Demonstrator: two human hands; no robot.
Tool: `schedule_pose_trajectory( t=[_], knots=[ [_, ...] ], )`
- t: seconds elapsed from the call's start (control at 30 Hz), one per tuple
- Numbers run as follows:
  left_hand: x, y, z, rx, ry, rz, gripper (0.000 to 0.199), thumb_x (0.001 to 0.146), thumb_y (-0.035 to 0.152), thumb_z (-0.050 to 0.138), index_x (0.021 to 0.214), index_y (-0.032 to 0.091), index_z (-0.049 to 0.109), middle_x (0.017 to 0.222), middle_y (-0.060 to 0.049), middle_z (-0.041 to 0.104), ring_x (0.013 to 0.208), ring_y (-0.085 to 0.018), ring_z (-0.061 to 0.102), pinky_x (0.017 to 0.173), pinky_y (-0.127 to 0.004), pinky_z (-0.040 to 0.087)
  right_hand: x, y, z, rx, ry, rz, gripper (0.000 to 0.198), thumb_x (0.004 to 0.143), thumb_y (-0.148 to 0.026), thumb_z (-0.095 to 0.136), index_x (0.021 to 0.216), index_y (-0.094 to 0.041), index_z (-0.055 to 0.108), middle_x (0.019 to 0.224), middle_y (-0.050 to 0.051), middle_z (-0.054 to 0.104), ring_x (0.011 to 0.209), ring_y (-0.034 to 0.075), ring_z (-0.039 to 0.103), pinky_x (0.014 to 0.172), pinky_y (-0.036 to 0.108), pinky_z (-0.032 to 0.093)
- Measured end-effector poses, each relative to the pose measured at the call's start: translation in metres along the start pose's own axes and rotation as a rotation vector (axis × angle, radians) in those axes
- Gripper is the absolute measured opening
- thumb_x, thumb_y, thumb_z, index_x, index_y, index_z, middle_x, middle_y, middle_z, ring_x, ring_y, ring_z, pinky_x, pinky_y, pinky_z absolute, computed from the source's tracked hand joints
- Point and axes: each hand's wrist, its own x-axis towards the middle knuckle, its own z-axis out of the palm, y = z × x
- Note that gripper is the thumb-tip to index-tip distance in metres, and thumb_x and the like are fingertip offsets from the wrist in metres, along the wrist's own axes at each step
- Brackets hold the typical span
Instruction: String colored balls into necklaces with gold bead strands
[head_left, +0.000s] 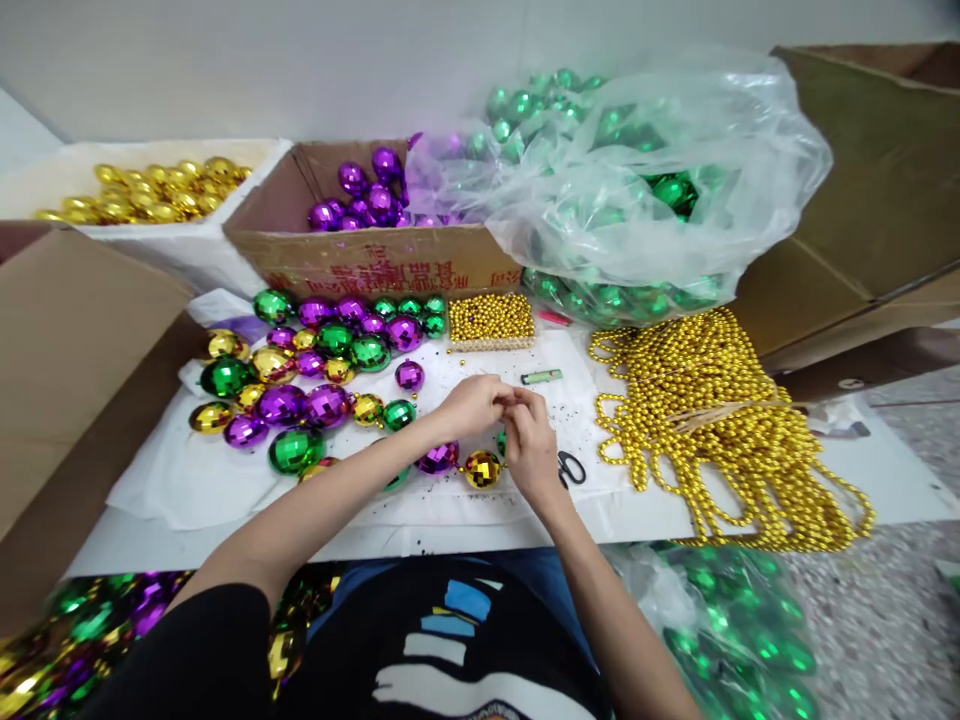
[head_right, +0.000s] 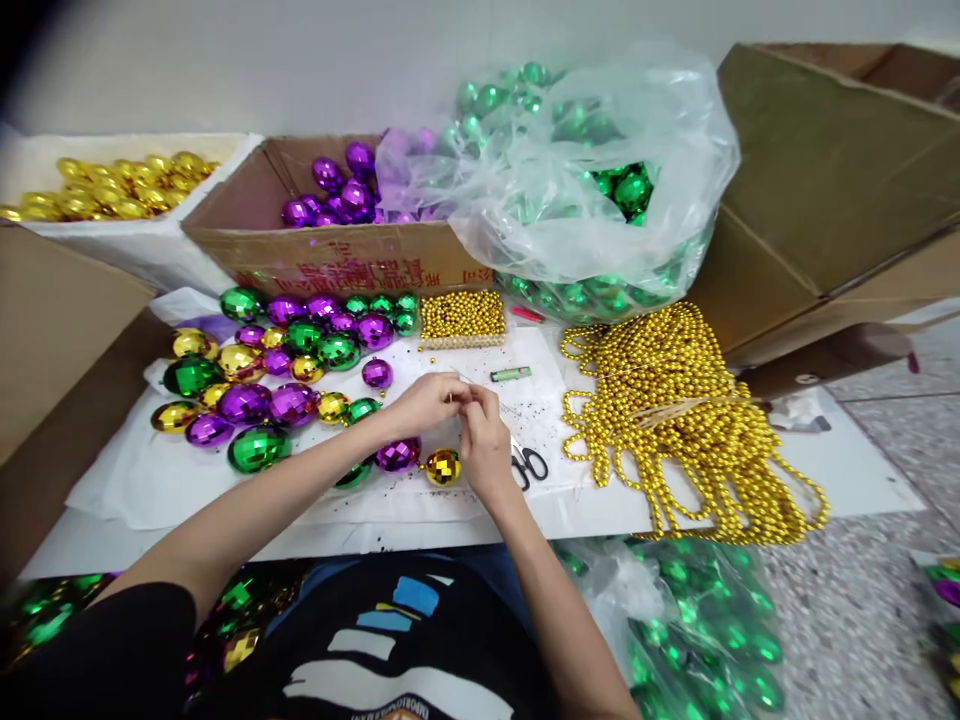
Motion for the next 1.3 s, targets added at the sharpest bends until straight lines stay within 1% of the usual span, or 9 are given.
schedule_pose_trajectory(
  t=[0.07, 0.17, 0.27, 0.37, 0.5, 0.6, 0.9, 1.17, 1.3],
  knots=[
    [-0.006, 0.003, 0.005, 0.267, 0.088, 0.065, 0.022, 0.082, 0.008, 0.049, 0.083, 0.017, 0.069, 0.084, -0.005, 0.062, 0.078, -0.017, 0.058, 0.070, -0.027, 0.044, 0.001, 0.001, 0.005, 0.020, 0.013, 0.044, 0.018, 0.093, -0.012, 0.042, 0.096, -0.019, 0.057, 0.116, 0.012, 0.057, 0.103, 0.020, 0.059, 0.081, 0.034, 0.052],
    [-0.014, 0.004, 0.017, 0.370, 0.242, 0.112, 0.027, 0.089, 0.010, 0.042, 0.100, 0.017, 0.066, 0.096, -0.008, 0.062, 0.085, -0.019, 0.060, 0.072, -0.029, 0.046, 0.005, -0.001, 0.006, 0.058, 0.078, 0.101, 0.016, 0.093, -0.013, 0.042, 0.092, -0.020, 0.056, 0.114, 0.011, 0.058, 0.097, 0.019, 0.060, 0.078, 0.032, 0.051],
    [-0.014, 0.001, 0.028, 0.225, 0.411, 0.130, 0.023, 0.091, 0.012, 0.043, 0.100, 0.017, 0.064, 0.097, -0.008, 0.063, 0.091, -0.020, 0.060, 0.078, -0.030, 0.047, 0.010, -0.004, 0.004, 0.120, 0.149, 0.149, 0.015, 0.093, -0.015, 0.043, 0.085, -0.020, 0.054, 0.107, 0.009, 0.060, 0.098, 0.019, 0.059, 0.083, 0.033, 0.049],
    [-0.007, -0.003, 0.034, -0.118, 0.504, 0.052, 0.013, 0.087, 0.014, 0.052, 0.087, 0.017, 0.065, 0.088, -0.005, 0.066, 0.084, -0.017, 0.061, 0.076, -0.028, 0.048, 0.013, -0.005, 0.001, 0.227, 0.197, 0.251, 0.014, 0.093, -0.018, 0.044, 0.082, -0.021, 0.052, 0.096, 0.007, 0.060, 0.093, 0.019, 0.061, 0.081, 0.033, 0.050],
    [-0.001, -0.007, 0.035, -0.590, 0.448, -0.077, 0.007, 0.078, 0.020, 0.062, 0.078, 0.015, 0.067, 0.076, -0.002, 0.068, 0.070, -0.014, 0.061, 0.066, -0.025, 0.048, 0.015, -0.008, 0.000, 0.477, 0.167, 0.500, 0.009, 0.093, -0.026, 0.046, 0.086, -0.021, 0.050, 0.082, 0.001, 0.058, 0.061, 0.013, 0.058, 0.054, 0.025, 0.048],
    [-0.002, -0.008, 0.033, -0.721, 0.438, -0.102, 0.012, 0.071, 0.025, 0.069, 0.077, 0.014, 0.068, 0.074, -0.001, 0.067, 0.069, -0.012, 0.059, 0.065, -0.023, 0.047, 0.016, -0.010, -0.001, 0.563, 0.134, 0.567, 0.011, 0.092, -0.029, 0.048, 0.084, -0.022, 0.048, 0.073, -0.002, 0.054, 0.056, 0.013, 0.058, 0.049, 0.023, 0.045],
    [-0.006, -0.009, 0.022, -0.840, 0.285, -0.180, 0.023, 0.064, 0.032, 0.076, 0.075, 0.013, 0.068, 0.054, 0.004, 0.054, 0.044, -0.005, 0.039, 0.041, -0.019, 0.026, 0.012, -0.008, 0.000, 0.390, 0.113, 0.478, 0.013, 0.095, -0.030, 0.044, 0.088, -0.022, 0.050, 0.075, 0.000, 0.060, 0.074, 0.017, 0.066, 0.061, 0.026, 0.048],
    [-0.010, -0.008, 0.025, -0.873, 0.347, -0.138, 0.025, 0.065, 0.034, 0.077, 0.074, 0.014, 0.067, 0.055, 0.004, 0.053, 0.045, -0.005, 0.038, 0.041, -0.020, 0.026, 0.010, -0.010, 0.006, 0.354, 0.107, 0.451, 0.010, 0.097, -0.027, 0.040, 0.091, -0.022, 0.047, 0.078, -0.001, 0.059, 0.069, 0.015, 0.066, 0.066, 0.027, 0.049],
    [-0.012, -0.010, 0.022, -0.850, 0.290, -0.171, 0.025, 0.065, 0.034, 0.076, 0.075, 0.014, 0.067, 0.053, 0.004, 0.053, 0.044, -0.005, 0.038, 0.041, -0.020, 0.025, 0.010, -0.009, 0.003, 0.172, 0.151, 0.307, 0.014, 0.098, -0.023, 0.040, 0.088, -0.021, 0.050, 0.080, 0.001, 0.058, 0.075, 0.016, 0.061, 0.070, 0.028, 0.047]
  ],
)
